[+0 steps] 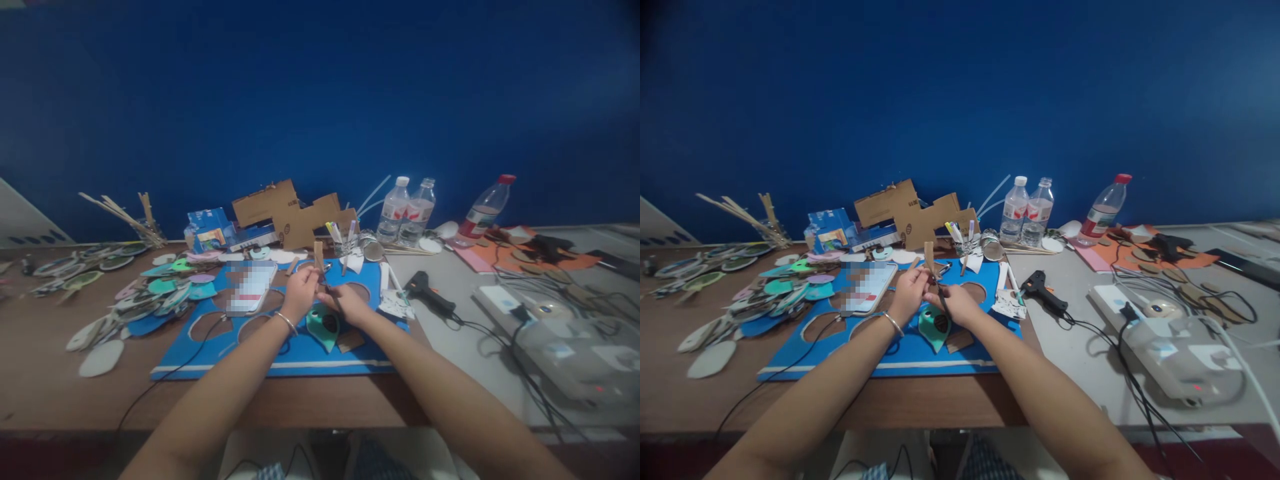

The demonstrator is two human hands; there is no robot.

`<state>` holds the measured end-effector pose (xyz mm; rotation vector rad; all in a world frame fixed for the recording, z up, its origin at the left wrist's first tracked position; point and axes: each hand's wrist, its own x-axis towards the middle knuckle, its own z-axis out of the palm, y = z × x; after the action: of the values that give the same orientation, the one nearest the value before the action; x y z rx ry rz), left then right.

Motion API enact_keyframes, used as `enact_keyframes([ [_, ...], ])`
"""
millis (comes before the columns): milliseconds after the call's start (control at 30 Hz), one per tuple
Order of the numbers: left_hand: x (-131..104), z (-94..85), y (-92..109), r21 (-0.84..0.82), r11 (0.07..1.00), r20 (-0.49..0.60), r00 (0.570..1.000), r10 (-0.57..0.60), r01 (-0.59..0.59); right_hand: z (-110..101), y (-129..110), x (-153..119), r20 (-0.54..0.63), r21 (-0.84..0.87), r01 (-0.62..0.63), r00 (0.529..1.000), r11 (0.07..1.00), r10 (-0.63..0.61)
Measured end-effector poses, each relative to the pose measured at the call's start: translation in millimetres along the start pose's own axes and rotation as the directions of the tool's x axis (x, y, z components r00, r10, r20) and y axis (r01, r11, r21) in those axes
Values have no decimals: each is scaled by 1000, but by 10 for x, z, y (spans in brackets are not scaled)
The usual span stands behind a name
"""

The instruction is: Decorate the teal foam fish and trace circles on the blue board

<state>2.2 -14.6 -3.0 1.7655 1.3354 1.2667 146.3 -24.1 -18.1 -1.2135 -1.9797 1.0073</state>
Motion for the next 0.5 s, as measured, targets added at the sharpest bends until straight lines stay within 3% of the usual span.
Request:
enact_keyframes([
  [200,-17,2,25,15,1000,-31,999,6,-5,22,20,-12,-2,91,4,1000,996,-4],
  [333,-22,6,38,-10,1000,27,1000,14,-13,-1,1,-11,7,72,11,1000,997,-12],
  [500,-17,-3,35,-7,1000,14,1000,8,-8,7,17,-2,-13,16,-3,1000,1000,4],
])
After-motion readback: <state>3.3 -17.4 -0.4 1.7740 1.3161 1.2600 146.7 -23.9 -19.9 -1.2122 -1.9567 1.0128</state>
